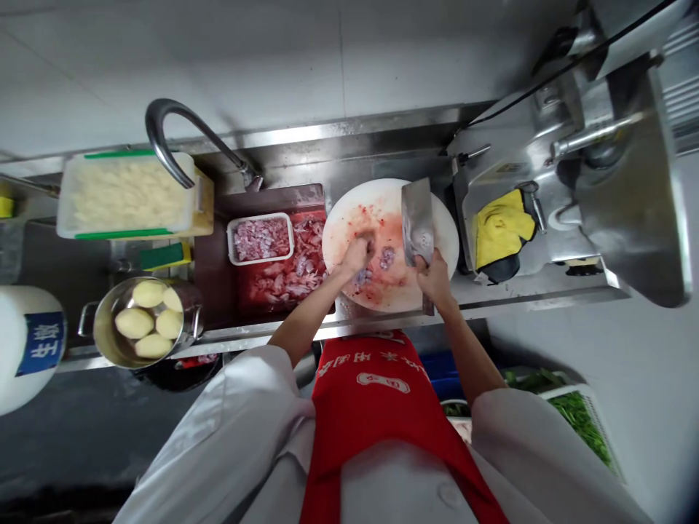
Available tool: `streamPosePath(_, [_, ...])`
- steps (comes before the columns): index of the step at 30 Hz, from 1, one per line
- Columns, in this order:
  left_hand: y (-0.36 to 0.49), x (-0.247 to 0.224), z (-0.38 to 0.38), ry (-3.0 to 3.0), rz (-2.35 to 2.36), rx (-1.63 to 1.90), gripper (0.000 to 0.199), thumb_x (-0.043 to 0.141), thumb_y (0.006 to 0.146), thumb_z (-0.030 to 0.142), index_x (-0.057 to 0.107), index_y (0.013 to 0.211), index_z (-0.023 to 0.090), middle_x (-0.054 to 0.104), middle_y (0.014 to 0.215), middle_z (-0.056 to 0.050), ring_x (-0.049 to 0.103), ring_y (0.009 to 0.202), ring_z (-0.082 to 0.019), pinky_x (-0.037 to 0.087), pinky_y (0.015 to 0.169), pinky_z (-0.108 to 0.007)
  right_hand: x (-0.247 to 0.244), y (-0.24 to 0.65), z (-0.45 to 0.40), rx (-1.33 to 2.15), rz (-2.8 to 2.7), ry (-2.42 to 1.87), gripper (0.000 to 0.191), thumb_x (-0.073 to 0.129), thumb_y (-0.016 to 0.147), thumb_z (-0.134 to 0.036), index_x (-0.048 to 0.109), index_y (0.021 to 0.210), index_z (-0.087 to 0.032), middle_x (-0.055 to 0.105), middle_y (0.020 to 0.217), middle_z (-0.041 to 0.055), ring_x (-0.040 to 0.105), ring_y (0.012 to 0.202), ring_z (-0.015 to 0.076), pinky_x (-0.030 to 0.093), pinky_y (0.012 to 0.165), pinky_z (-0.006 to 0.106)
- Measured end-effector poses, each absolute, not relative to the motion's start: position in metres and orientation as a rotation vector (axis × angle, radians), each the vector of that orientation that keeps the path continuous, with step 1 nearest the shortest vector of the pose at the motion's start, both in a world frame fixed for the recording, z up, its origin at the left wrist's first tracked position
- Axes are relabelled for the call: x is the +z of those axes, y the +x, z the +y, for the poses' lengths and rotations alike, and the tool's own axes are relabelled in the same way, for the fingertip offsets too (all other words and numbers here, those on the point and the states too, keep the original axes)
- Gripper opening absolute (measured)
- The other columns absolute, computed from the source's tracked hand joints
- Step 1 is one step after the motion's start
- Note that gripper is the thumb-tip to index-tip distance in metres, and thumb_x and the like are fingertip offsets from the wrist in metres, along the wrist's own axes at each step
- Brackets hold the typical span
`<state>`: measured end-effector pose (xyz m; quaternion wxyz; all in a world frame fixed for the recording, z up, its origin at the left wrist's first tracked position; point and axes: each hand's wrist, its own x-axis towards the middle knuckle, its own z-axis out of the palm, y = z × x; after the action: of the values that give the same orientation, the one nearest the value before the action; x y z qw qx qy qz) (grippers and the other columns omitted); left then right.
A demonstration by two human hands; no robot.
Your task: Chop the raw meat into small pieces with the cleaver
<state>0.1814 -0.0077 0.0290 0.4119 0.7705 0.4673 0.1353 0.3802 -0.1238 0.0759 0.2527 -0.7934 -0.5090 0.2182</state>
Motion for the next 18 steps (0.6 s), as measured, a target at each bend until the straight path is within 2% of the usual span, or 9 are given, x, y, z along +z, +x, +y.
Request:
streamPosePath(2, [0.198, 0.032, -0.007, 2.051, 1.137, 0.34, 0.027, 0.049, 0.089, 0.01, 0.067, 0.109, 0.01, 0.069, 0.111, -0.013, 0.064, 0.097, -0.02, 0.052, 0.092, -0.033, 0.078, 0.398, -0.147, 0.594, -1.297, -2.177, 0.037, 0.047, 0.091, -0.04, 0.059, 0.114, -0.014, 0.069, 0.094, 0.0159, 0.064, 0.094, 0.031, 0.05, 0.083, 0.041])
streamPosePath(4, [0.213, 0.036, -0.019, 2.222, 1.0, 0.275, 0.031, 0.052, 0.093, 0.018, 0.065, 0.12, 0.01, 0.062, 0.131, -0.017, 0.058, 0.12, -0.025, 0.047, 0.106, -0.038, 0.08, 0.41, -0.17, 0.63, -1.204, -2.214, 0.035, 0.049, 0.089, -0.04, 0.06, 0.11, -0.015, 0.068, 0.088, 0.0138, 0.064, 0.088, 0.0297, 0.05, 0.079, 0.04])
streamPosePath(7, [0.224, 0.037, -0.049, 2.415, 0.813, 0.083, 0.037, 0.054, 0.094, 0.02, 0.061, 0.128, 0.01, 0.055, 0.141, -0.02, 0.046, 0.136, -0.031, 0.039, 0.116, -0.044, 0.079, 0.419, -0.197, 0.66, -1.08, -2.248, 0.034, 0.051, 0.087, -0.04, 0.061, 0.109, -0.016, 0.068, 0.086, 0.0117, 0.062, 0.081, 0.0274, 0.049, 0.074, 0.038])
streamPosePath(9, [0.223, 0.035, -0.061, 2.436, 0.752, -0.012, 0.038, 0.046, 0.093, 0.011, 0.061, 0.128, 0.011, 0.053, 0.144, -0.018, 0.048, 0.134, -0.029, 0.042, 0.112, -0.042, 0.078, 0.42, -0.211, 0.68, -1.014, -2.283, 0.035, 0.052, 0.086, -0.041, 0.061, 0.108, -0.016, 0.068, 0.085, 0.0116, 0.061, 0.078, 0.0265, 0.048, 0.071, 0.037])
streamPosePath(11, [0.219, 0.03, -0.061, 2.398, 0.716, -0.051, 0.039, 0.043, 0.09, 0.005, 0.065, 0.121, 0.015, 0.056, 0.139, -0.014, 0.057, 0.123, -0.025, 0.049, 0.102, -0.037, 0.078, 0.42, -0.221, 0.705, -0.967, -2.317, 0.034, 0.052, 0.086, -0.041, 0.061, 0.106, -0.015, 0.068, 0.086, 0.0124, 0.06, 0.076, 0.0259, 0.046, 0.069, 0.036])
streamPosePath(13, [0.215, 0.026, -0.054, 2.274, 0.741, -0.004, 0.033, 0.047, 0.087, 0.008, 0.069, 0.11, 0.016, 0.065, 0.121, -0.01, 0.063, 0.104, -0.022, 0.053, 0.09, -0.033, 0.08, 0.419, -0.227, 0.714, -0.947, -2.338, 0.034, 0.052, 0.086, -0.041, 0.06, 0.106, -0.015, 0.068, 0.088, 0.0136, 0.06, 0.078, 0.0258, 0.045, 0.068, 0.035])
streamPosePath(15, [0.214, 0.023, -0.05, 2.081, 0.826, 0.11, 0.026, 0.05, 0.087, 0.013, 0.07, 0.102, 0.016, 0.067, 0.099, -0.006, 0.063, 0.089, -0.021, 0.053, 0.082, -0.033, 0.081, 0.419, -0.231, 0.714, -0.94, -2.362, 0.034, 0.051, 0.087, -0.041, 0.06, 0.106, -0.015, 0.069, 0.089, 0.014, 0.06, 0.08, 0.0259, 0.045, 0.069, 0.035])
streamPosePath(16, [0.215, 0.023, -0.051, 2.009, 0.872, 0.174, 0.024, 0.051, 0.087, 0.016, 0.071, 0.101, 0.016, 0.066, 0.095, -0.006, 0.062, 0.087, -0.021, 0.053, 0.081, -0.034, 0.082, 0.418, -0.234, 0.719, -0.931, -2.376, 0.034, 0.051, 0.087, -0.042, 0.06, 0.106, -0.015, 0.069, 0.088, 0.0138, 0.06, 0.079, 0.0258, 0.045, 0.069, 0.035])
streamPosePath(18, [0.219, 0.026, -0.061, 2.018, 0.951, 0.26, 0.023, 0.057, 0.089, 0.023, 0.07, 0.105, 0.017, 0.066, 0.107, -0.01, 0.061, 0.1, -0.026, 0.051, 0.089, -0.039, 0.082, 0.418, -0.238, 0.737, -0.909, -2.393, 0.035, 0.05, 0.087, -0.043, 0.06, 0.107, -0.015, 0.068, 0.088, 0.0132, 0.059, 0.078, 0.0256, 0.044, 0.069, 0.035])
